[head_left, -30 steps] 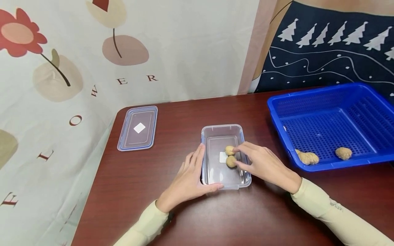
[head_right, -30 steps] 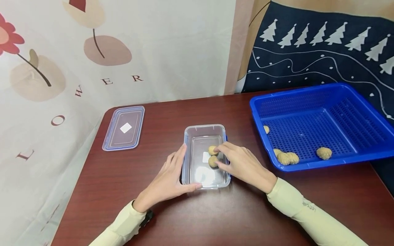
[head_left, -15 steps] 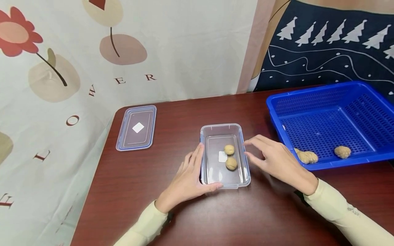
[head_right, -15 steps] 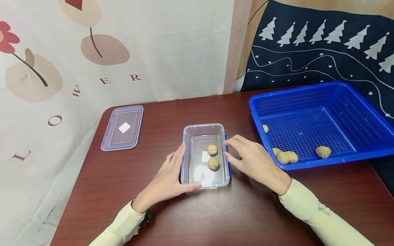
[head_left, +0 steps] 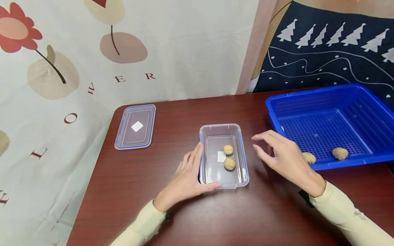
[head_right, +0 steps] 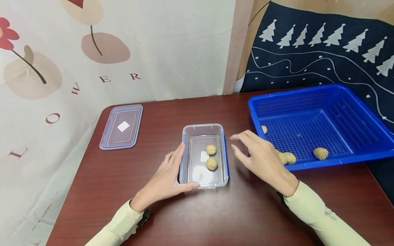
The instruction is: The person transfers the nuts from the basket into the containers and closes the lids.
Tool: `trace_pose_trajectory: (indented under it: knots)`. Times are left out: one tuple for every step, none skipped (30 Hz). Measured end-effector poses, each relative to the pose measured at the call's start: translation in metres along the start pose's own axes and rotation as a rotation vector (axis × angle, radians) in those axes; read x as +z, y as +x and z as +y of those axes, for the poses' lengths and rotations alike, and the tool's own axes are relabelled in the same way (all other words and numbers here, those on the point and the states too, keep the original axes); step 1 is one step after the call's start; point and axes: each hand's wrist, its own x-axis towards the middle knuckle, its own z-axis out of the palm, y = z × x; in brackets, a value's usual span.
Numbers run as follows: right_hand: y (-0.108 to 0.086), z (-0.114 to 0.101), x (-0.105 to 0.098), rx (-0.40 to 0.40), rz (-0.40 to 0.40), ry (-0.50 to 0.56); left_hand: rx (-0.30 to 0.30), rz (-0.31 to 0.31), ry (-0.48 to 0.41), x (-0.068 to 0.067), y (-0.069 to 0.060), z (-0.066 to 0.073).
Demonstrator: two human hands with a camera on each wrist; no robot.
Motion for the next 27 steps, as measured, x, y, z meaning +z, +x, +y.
trace_pose_trajectory:
  knots:
    - [0.002,0.001,-0.002,0.0,0.007,-0.005,0.001,0.002,-0.001,0.0,0.0,0.0]
    - [0.003,0.001,-0.003,-0.003,0.017,-0.01,0.0,0.003,-0.001,-0.001,0.001,0.0]
    - [0.005,0.002,-0.004,-0.005,0.028,-0.014,-0.001,0.004,-0.001,-0.001,0.001,0.0]
    - [0.005,0.003,-0.005,-0.01,0.042,-0.014,0.0,0.003,-0.003,-0.001,0.0,0.0]
    - [0.006,0.003,-0.005,-0.012,0.056,-0.013,0.0,0.003,-0.005,-0.002,0.0,0.0]
    - [0.006,0.004,-0.006,-0.011,0.068,-0.013,-0.001,0.004,-0.005,-0.002,0.0,-0.001]
    - [0.006,0.004,-0.006,-0.008,0.079,-0.012,-0.002,0.003,-0.005,-0.002,-0.001,-0.001]
    - [0.006,0.005,-0.006,-0.005,0.093,-0.011,-0.002,0.004,-0.007,-0.002,-0.002,-0.001]
    - [0.005,0.006,-0.007,0.002,0.106,-0.011,0.0,0.004,-0.007,-0.002,-0.002,-0.001]
    - [0.005,0.007,-0.009,0.01,0.121,-0.01,0.001,0.006,-0.007,-0.002,-0.002,0.0]
    - [0.004,0.008,-0.01,0.022,0.133,-0.013,0.002,0.008,-0.006,-0.002,-0.002,0.0]
    - [0.004,0.009,-0.012,0.032,0.145,-0.018,0.002,0.009,-0.006,-0.002,-0.002,0.0]
    - [0.003,0.011,-0.013,0.04,0.159,-0.02,0.002,0.01,-0.003,-0.002,-0.002,0.0]
    - [0.003,0.012,-0.014,0.047,0.171,-0.024,0.001,0.011,-0.001,-0.002,-0.002,0.0]
    - [0.002,0.014,-0.016,0.055,0.18,-0.028,-0.003,0.01,0.004,-0.002,-0.002,0.001]
    - [0.002,0.015,-0.017,0.062,0.188,-0.033,-0.001,0.011,0.003,-0.001,-0.002,0.001]
    - [0.001,0.017,-0.018,0.068,0.196,-0.039,-0.001,0.01,0.0,-0.001,-0.001,0.001]
    - [0.001,0.018,-0.019,0.073,0.202,-0.041,-0.002,0.007,0.0,0.0,-0.001,0.002]
    - [0.0,0.02,-0.021,0.076,0.207,-0.044,0.0,0.006,-0.001,0.001,0.0,0.002]
    - [0.0,0.021,-0.022,0.079,0.213,-0.047,0.001,0.005,-0.003,0.001,0.0,0.002]
    - [-0.001,0.023,-0.023,0.085,0.222,-0.048,0.002,0.004,-0.005,0.001,0.0,0.002]
    - [-0.001,0.024,-0.024,0.09,0.23,-0.048,0.003,0.005,-0.008,0.002,0.001,0.002]
    - [-0.002,0.026,-0.024,0.096,0.238,-0.047,0.0,0.004,-0.006,0.001,0.001,0.002]
    - [-0.003,0.027,-0.025,0.101,0.244,-0.047,-0.002,0.005,-0.001,0.001,0.0,0.002]
    - [-0.003,0.028,-0.025,0.107,0.249,-0.046,-0.003,0.007,0.001,0.001,0.0,0.002]
    - [-0.004,0.029,-0.026,0.116,0.254,-0.045,-0.006,0.008,0.003,0.0,-0.001,0.001]
    - [-0.004,0.03,-0.026,0.124,0.256,-0.044,-0.007,0.008,0.006,0.0,-0.001,0.001]
